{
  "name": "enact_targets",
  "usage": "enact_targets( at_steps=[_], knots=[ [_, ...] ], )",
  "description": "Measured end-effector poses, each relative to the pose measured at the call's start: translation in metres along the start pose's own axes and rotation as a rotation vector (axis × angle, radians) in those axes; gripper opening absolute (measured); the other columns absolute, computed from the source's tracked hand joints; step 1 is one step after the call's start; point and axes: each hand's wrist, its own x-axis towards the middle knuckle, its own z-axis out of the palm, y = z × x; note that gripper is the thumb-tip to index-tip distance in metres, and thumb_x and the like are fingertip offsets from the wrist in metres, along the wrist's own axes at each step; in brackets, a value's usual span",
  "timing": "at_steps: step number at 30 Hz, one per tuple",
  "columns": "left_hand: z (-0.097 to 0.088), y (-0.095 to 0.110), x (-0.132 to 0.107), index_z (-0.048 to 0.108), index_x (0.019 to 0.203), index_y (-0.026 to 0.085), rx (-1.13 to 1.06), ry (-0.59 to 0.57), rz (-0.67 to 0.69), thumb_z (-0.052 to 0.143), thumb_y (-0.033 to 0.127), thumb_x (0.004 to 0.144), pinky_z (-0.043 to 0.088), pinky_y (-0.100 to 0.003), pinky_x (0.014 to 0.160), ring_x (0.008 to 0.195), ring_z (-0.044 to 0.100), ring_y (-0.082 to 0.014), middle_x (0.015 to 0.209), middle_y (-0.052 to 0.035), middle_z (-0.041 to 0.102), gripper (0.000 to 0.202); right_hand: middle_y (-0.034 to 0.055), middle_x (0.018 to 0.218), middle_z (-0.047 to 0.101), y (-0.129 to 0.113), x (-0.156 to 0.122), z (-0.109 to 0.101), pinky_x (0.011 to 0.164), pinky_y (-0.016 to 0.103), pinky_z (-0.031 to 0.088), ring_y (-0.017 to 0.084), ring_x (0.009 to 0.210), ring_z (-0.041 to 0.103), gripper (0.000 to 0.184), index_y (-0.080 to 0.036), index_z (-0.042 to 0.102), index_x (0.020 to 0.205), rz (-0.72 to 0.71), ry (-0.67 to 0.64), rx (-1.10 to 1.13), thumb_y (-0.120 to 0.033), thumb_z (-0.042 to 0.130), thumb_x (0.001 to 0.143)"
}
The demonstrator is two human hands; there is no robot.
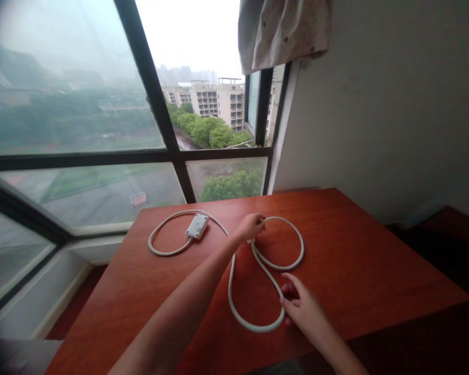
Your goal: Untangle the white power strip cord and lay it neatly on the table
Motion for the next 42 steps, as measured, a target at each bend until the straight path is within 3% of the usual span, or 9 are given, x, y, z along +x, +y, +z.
enact_targets(
  at_steps=[8,12,15,20,24,31,36,39,42],
  knots=[
    [-0.031,0.021,-0.015,0.055,0.12,0.014,-0.208,-0.014,0.254,0.055,0.033,0.091,0.052,-0.042,0.086,0.101,0.059,-0.0206,0.119,-0.0103,0.058,0.035,0.0024,0.074,0.064,-0.015,0.012,-0.009,0.045,0.026,0.045,0.017,0.058,0.06,0.049,-0.017,0.065,0.102,-0.023,0.005,0.029,-0.047,0.07,0.064],
    [-0.055,0.024,-0.052,0.061,0.113,0.011,-0.246,-0.026,0.282,0.052,0.026,0.091,0.05,-0.031,0.084,0.093,0.061,-0.0158,0.103,-0.0098,0.065,0.027,0.0058,0.081,0.069,-0.028,0.021,-0.017,0.054,0.029,0.05,0.019,0.065,0.061,0.047,-0.017,0.07,0.098,-0.081,0.078,0.035,-0.048,0.073,0.063],
    [-0.064,0.021,-0.088,0.064,0.106,0.013,-0.255,-0.017,0.171,0.05,0.019,0.09,0.05,-0.028,0.081,0.088,0.06,-0.0142,0.098,-0.0073,0.067,0.022,0.0075,0.095,0.071,-0.037,0.027,-0.019,0.07,0.032,0.053,0.022,0.081,0.065,0.046,-0.019,0.07,0.101,-0.167,0.127,0.105,-0.048,0.074,0.066],
    [-0.049,-0.004,-0.138,0.065,0.088,0.013,-0.246,-0.059,0.123,0.041,0.009,0.089,0.048,-0.026,0.081,0.085,0.06,-0.0138,0.088,-0.0075,0.068,0.024,0.0078,0.093,0.071,-0.049,0.033,-0.018,0.076,0.033,0.052,0.023,0.085,0.065,0.047,-0.017,0.069,0.104,-0.18,0.046,0.102,-0.049,0.073,0.069],
    [-0.029,-0.028,-0.156,0.065,0.078,0.015,-0.122,-0.039,0.125,0.039,0.0,0.08,0.046,-0.026,0.081,0.085,0.059,-0.0145,0.081,-0.0062,0.065,0.03,0.0084,0.102,0.071,-0.051,0.041,-0.016,0.083,0.035,0.052,0.025,0.094,0.065,0.044,-0.018,0.071,0.103,-0.166,-0.009,0.085,-0.047,0.072,0.069],
    [-0.008,-0.05,-0.153,0.069,0.08,0.02,0.119,-0.026,0.162,0.043,0.004,0.079,0.043,-0.029,0.09,0.097,0.058,-0.017,0.087,-0.0053,0.069,0.03,0.0093,0.097,0.073,-0.058,0.054,-0.018,0.084,0.042,0.052,0.027,0.093,0.067,0.034,-0.019,0.074,0.096,-0.044,-0.067,0.137,-0.042,0.058,0.077],
    [0.003,-0.051,-0.147,0.07,0.085,0.021,0.178,-0.022,0.162,0.045,0.005,0.081,0.044,-0.029,0.092,0.1,0.057,-0.0167,0.094,-0.004,0.069,0.029,0.0096,0.107,0.071,-0.081,0.054,-0.014,0.1,0.044,0.042,0.028,0.106,0.061,0.037,-0.019,0.073,0.098,-0.255,-0.016,-0.015,-0.046,0.067,0.074],
    [0.0,-0.053,-0.146,0.068,0.102,0.023,0.222,0.031,0.106,0.043,0.003,0.081,0.045,-0.03,0.095,0.108,0.056,-0.0172,0.114,-0.0051,0.065,0.038,0.011,0.109,0.069,-0.094,0.053,-0.013,0.09,0.041,0.049,0.025,0.098,0.063,0.045,-0.018,0.07,0.107,-0.337,-0.036,-0.006,-0.049,0.067,0.075],
    [-0.015,-0.064,-0.15,0.061,0.117,0.024,0.339,0.21,-0.059,0.041,0.005,0.084,0.044,-0.037,0.099,0.115,0.053,-0.0208,0.129,-0.0081,0.057,0.043,0.0124,0.108,0.069,-0.103,0.055,-0.014,0.074,0.035,0.053,0.021,0.085,0.065,0.048,-0.018,0.068,0.111,-0.333,-0.061,0.051,-0.052,0.064,0.078]
  ],
)
